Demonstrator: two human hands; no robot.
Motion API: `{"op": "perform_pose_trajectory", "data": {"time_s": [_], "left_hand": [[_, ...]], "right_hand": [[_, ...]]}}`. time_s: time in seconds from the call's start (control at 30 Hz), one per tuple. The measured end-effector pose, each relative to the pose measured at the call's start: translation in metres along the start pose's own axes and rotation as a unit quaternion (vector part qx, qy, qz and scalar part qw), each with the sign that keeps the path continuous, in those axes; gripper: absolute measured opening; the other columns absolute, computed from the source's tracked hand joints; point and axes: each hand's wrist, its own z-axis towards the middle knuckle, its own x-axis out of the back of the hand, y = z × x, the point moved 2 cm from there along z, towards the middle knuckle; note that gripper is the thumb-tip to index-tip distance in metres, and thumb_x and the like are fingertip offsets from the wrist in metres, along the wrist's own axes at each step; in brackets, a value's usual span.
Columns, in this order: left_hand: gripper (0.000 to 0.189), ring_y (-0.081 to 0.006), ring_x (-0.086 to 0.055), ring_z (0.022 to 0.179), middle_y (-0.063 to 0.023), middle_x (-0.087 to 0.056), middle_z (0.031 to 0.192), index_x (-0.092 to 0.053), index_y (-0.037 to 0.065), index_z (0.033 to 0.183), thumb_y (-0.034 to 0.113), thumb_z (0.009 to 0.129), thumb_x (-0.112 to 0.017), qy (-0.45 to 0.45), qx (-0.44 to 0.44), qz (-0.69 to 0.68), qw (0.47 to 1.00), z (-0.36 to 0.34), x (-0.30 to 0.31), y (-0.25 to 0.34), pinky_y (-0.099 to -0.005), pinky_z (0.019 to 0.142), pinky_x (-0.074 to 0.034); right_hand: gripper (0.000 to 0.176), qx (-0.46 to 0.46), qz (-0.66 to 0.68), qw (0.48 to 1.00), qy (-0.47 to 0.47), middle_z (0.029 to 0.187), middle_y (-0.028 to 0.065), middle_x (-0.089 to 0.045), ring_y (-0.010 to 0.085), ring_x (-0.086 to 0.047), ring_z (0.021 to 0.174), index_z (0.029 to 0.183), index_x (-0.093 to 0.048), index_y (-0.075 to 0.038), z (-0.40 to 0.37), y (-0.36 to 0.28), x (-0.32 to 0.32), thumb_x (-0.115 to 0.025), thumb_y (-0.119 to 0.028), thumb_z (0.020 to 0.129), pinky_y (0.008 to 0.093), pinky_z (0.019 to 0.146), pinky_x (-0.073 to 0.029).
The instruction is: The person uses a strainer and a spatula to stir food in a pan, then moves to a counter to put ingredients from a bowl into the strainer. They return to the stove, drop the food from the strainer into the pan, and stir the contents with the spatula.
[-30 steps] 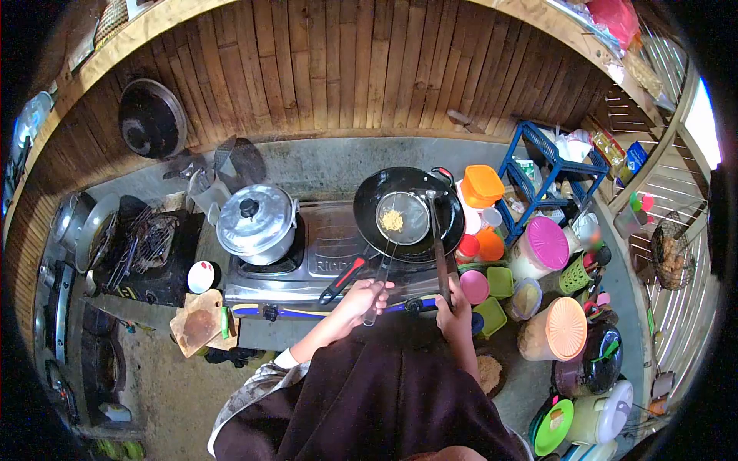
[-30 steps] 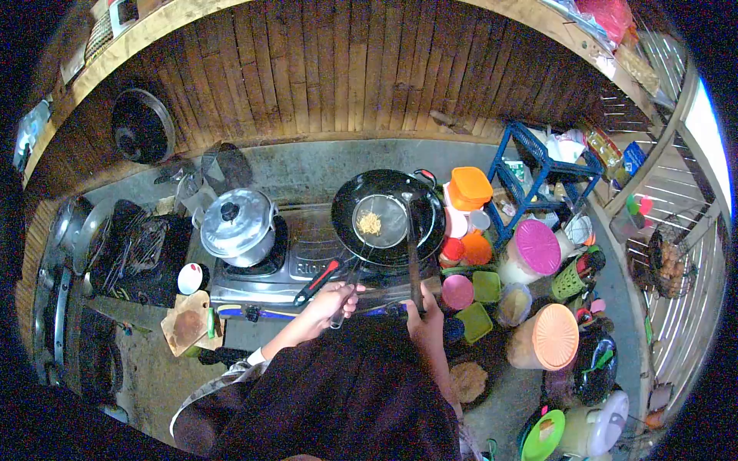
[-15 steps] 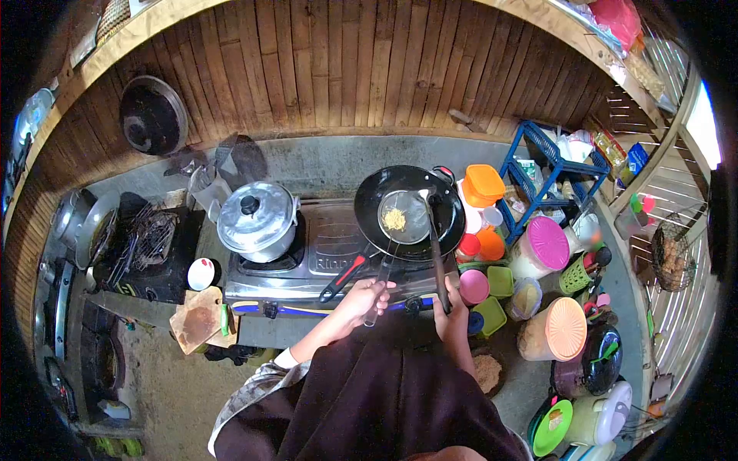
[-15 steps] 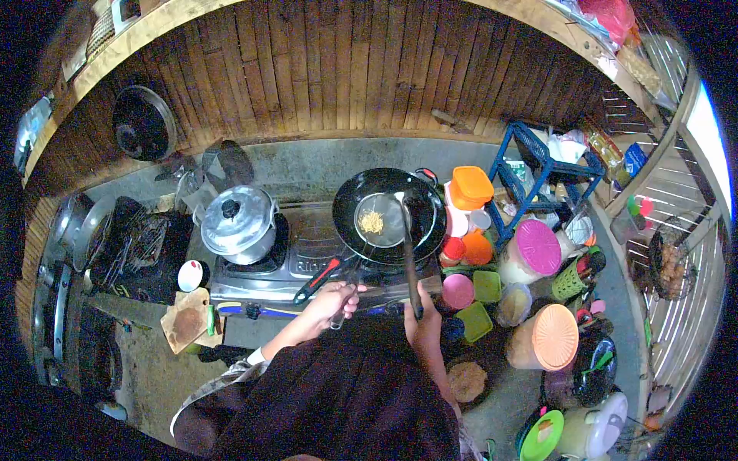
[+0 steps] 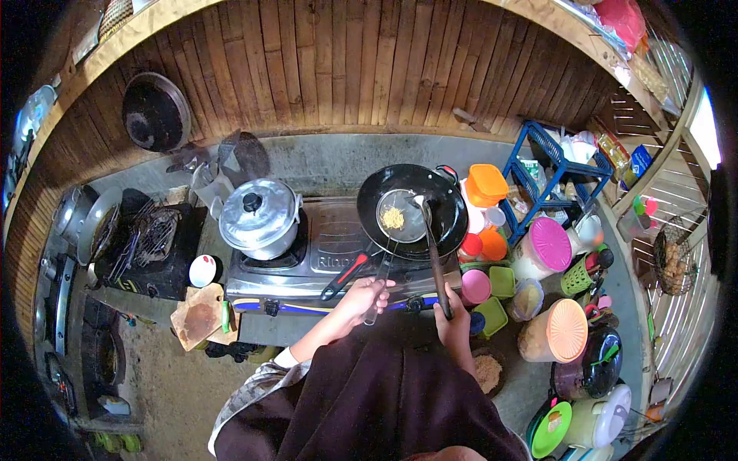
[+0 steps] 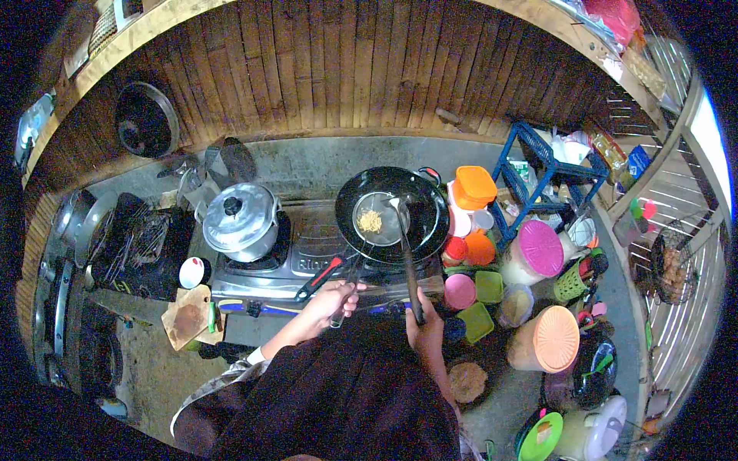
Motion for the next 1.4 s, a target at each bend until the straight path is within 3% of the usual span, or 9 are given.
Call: {"op": "perform_pose_trajectory", "data": {"time_s": [0.4, 0.47, 0.8, 0.87, 1.2, 1.4], "left_hand": [[0.022, -0.0068, -0.036, 0.048, 0.0025, -0.041, 0.06, -0.052, 0.003, 0.098, 0.016, 0.089, -0.037, 0.0, 0.0, 0.022, 1.0, -0.002, -0.004, -0.001, -0.0203, 0.043, -0.033], [0.023, -0.0068, -0.036, 0.048, 0.0025, -0.041, 0.06, -0.052, 0.002, 0.099, 0.016, 0.089, -0.037, 0.008, 0.002, 0.02, 1.0, -0.002, -0.004, 0.0, -0.0205, 0.043, -0.033], [0.023, -0.007, -0.035, 0.048, 0.0027, -0.04, 0.059, -0.051, 0.002, 0.1, 0.015, 0.09, -0.036, -0.002, 0.005, 0.03, 1.0, -0.003, -0.006, 0.0, -0.0214, 0.043, -0.033], [0.023, -0.007, -0.035, 0.048, 0.0027, -0.039, 0.059, -0.051, 0.002, 0.1, 0.015, 0.09, -0.036, 0.001, 0.007, 0.028, 1.0, -0.003, -0.007, 0.0, -0.0213, 0.043, -0.033], [0.023, -0.0072, -0.036, 0.048, 0.0023, -0.04, 0.059, -0.051, 0.001, 0.099, 0.015, 0.09, -0.036, 0.004, 0.0, 0.019, 1.0, -0.001, -0.004, 0.002, -0.0208, 0.044, -0.032], [0.023, -0.0071, -0.036, 0.048, 0.0023, -0.04, 0.059, -0.051, 0.001, 0.098, 0.016, 0.09, -0.036, 0.008, 0.002, 0.001, 1.0, -0.001, -0.001, 0.003, -0.0203, 0.043, -0.031]], "right_hand": [[0.045, 0.036, -0.037, 0.997, 0.049, 0.111, 0.0201, -0.052, 0.0237, -0.052, 0.102, 0.119, -0.042, 0.001, 0.006, 0.013, 0.004, -0.054, -0.005, 0.076, 0.0283, 0.086, -0.038], [0.045, -0.066, 0.052, 0.996, 0.03, 0.112, 0.0186, -0.052, 0.0227, -0.051, 0.102, 0.119, -0.043, 0.001, 0.005, 0.03, 0.001, -0.054, -0.005, 0.076, 0.028, 0.086, -0.038], [0.044, -0.015, 0.069, 0.997, 0.019, 0.107, 0.0183, -0.054, 0.0209, -0.053, 0.096, 0.118, -0.043, 0.002, 0.017, 0.026, 0.0, -0.054, -0.005, 0.076, 0.0268, 0.083, -0.039], [0.045, 0.014, 0.028, 0.999, 0.029, 0.106, 0.0079, -0.051, 0.0097, -0.048, 0.09, 0.12, -0.041, 0.003, 0.019, 0.023, 0.002, -0.056, 0.0, 0.077, 0.0204, 0.079, -0.037], [0.046, 0.028, -0.046, 0.998, 0.018, 0.108, 0.0136, -0.053, 0.0164, -0.051, 0.096, 0.119, -0.044, -0.001, 0.016, 0.004, 0.012, -0.057, -0.002, 0.075, 0.0254, 0.083, -0.038], [0.047, -0.02, -0.116, 0.993, 0.009, 0.107, 0.0125, -0.056, 0.0169, -0.053, 0.097, 0.119, -0.046, -0.006, 0.014, 0.029, 0.03, -0.056, -0.003, 0.073, 0.0271, 0.082, -0.04]]}}
